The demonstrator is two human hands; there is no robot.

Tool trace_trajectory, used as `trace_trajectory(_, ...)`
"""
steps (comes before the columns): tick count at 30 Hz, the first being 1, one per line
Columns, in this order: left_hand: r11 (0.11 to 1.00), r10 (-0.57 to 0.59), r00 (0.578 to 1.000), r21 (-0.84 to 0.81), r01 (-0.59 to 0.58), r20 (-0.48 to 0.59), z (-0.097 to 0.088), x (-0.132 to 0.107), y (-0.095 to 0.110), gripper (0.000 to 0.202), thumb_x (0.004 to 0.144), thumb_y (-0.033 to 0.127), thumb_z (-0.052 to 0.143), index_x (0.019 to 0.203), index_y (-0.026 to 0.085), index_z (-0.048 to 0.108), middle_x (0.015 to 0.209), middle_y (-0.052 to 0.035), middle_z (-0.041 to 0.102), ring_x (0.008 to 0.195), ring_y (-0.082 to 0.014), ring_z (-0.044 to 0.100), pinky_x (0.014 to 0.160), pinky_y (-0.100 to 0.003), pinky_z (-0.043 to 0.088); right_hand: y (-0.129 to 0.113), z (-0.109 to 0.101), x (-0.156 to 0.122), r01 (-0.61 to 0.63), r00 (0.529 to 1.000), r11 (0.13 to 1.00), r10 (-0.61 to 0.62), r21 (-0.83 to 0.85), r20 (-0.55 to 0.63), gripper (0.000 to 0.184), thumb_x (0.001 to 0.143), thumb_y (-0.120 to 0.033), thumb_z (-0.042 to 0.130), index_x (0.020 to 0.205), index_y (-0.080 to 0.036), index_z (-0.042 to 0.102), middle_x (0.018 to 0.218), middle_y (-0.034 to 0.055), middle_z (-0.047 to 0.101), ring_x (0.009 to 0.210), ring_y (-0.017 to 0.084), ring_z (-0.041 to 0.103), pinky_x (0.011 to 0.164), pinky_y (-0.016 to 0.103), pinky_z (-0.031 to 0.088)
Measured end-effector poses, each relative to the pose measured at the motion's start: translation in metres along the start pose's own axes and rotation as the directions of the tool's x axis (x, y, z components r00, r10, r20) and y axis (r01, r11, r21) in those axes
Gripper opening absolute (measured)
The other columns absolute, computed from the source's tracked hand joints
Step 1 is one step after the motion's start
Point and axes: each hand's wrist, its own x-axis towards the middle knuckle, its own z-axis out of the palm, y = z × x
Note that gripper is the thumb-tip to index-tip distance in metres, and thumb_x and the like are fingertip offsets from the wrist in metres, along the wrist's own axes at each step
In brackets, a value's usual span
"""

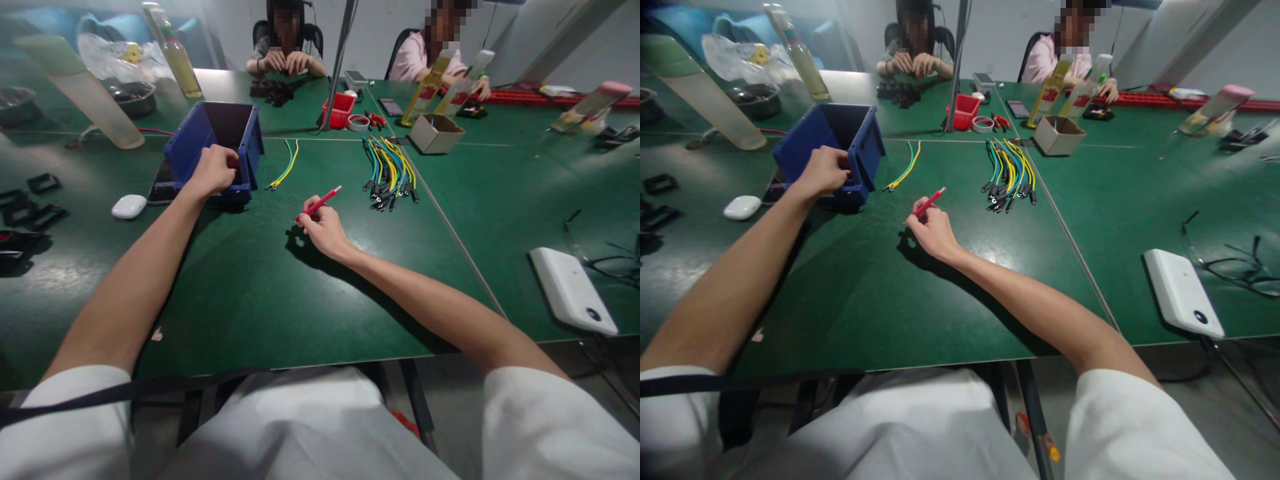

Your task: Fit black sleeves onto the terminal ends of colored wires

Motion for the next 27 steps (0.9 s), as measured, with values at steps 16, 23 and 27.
trace_trajectory(16, 0.997, -0.044, 0.999, -0.069, 0.042, -0.02, -0.007, -0.008, 0.018, 0.044, 0.046, 0.071, 0.064, 0.066, 0.032, 0.057, 0.063, 0.0053, 0.066, 0.087, -0.0196, 0.053, 0.088, -0.039, 0.041, -0.002, -0.001, 0.001, -0.065, 0.997, 0.995, 0.067, 0.078, -0.026, 0.007, 0.084, -0.026, 0.053, 0.083, -0.021, 0.047, 0.07, -0.0019, 0.064, 0.058, 0.013, 0.064, 0.059, 0.026, 0.047)
trace_trajectory(23, 0.998, -0.033, 0.999, -0.052, 0.031, -0.041, -0.007, -0.007, 0.012, 0.041, 0.056, 0.067, 0.065, 0.071, 0.029, 0.061, 0.062, 0.0084, 0.065, 0.085, -0.0175, 0.053, 0.089, -0.036, 0.041, -0.002, -0.003, 0.002, -0.067, 0.998, 0.998, 0.067, 0.018, -0.002, 0.006, 0.084, -0.024, 0.052, 0.081, -0.021, 0.048, 0.068, -0.0014, 0.064, 0.057, 0.012, 0.062, 0.06, 0.027, 0.047)
trace_trajectory(27, 1.0, 0.002, 0.992, 0.026, 0.001, -0.122, -0.007, -0.012, 0.015, 0.03, 0.074, 0.039, 0.064, 0.093, 0.017, 0.068, 0.083, 0.0064, 0.071, 0.083, -0.0126, 0.056, 0.085, -0.03, 0.044, -0.001, -0.002, 0.003, -0.081, 0.997, 0.997, 0.081, 0.016, 0.014, 0.006, 0.084, -0.024, 0.053, 0.08, -0.021, 0.049, 0.067, -0.0009, 0.064, 0.056, 0.012, 0.062, 0.06, 0.026, 0.048)
